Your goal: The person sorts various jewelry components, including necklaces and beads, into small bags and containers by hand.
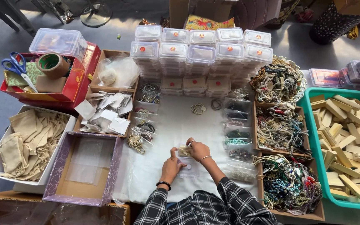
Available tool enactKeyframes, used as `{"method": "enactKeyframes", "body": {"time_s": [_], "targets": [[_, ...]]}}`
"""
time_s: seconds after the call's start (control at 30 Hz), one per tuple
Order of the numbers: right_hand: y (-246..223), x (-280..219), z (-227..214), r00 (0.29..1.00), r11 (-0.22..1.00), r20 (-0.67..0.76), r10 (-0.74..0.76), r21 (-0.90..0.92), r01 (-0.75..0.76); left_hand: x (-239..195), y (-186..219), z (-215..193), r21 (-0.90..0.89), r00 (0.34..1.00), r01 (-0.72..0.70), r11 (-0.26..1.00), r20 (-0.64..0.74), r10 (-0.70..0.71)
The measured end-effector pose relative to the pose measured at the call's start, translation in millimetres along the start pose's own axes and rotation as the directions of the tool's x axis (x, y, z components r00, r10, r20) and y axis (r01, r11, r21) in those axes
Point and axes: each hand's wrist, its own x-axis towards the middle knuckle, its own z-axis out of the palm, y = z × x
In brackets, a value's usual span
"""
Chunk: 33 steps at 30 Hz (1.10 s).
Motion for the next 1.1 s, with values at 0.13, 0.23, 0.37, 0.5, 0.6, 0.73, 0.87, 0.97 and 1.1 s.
{"method": "enactKeyframes", "body": {"time_s": [0.13, 0.23, 0.37, 0.5, 0.6, 0.73, 0.87, 0.97, 1.1], "targets": [[0.5, 0.2, 12.3, 0.994, 0.988, -0.071, -0.084, -0.138, 0.074, 3.9, -3.0, 11.6, 0.245, 0.99, -0.128, 0.961, -0.028, 0.139], [0.4, -2.6, 18.0, 0.968, 0.963, -0.178, -0.174, -0.238, 0.13, 4.0, 2.7, 12.5, 0.285, 0.995, -0.086, 0.955, -0.018, 0.095], [19.7, -21.5, 20.5, 0.877, 0.954, -0.378, -0.296, -0.159, 0.254, 3.1, 6.9, 26.5, 0.381, 1.0, 0.008, 0.925, 0.013, -0.015], [51.9, -39.5, 15.5, 0.769, 0.95, -0.601, -0.22, 0.048, 0.309, -0.4, 21.5, 33.1, 0.439, 0.996, 0.087, 0.894, -0.037, -0.078], [62.5, -53.5, 20.3, 0.863, 0.923, -0.503, 0.051, 0.354, 0.152, -13.2, 37.5, 34.9, 0.551, 0.994, 0.108, 0.828, -0.056, -0.092], [69.4, -60.8, 39.3, 0.922, 0.844, -0.335, 0.193, 0.536, 0.018, -31.2, 73.1, 5.1, 0.766, 0.991, 0.03, 0.642, -0.105, 0.08], [61.2, -62.8, 45.9, 0.918, 0.823, -0.332, 0.218, 0.569, 0.011, -12.1, 32.2, 42.4, 0.863, 0.988, -0.053, 0.503, -0.026, 0.149], [58.0, -61.5, 48.5, 0.89, 0.812, -0.372, 0.264, 0.584, 0.003, -2.6, 12.3, 54.8, 0.849, 0.954, -0.196, 0.491, 0.049, 0.296], [51.5, -62.3, 44.0, 0.85, 0.875, -0.454, 0.267, 0.484, -0.017, -9.9, 40.6, 27.0, 0.751, 0.964, -0.237, 0.616, 0.101, 0.248]]}}
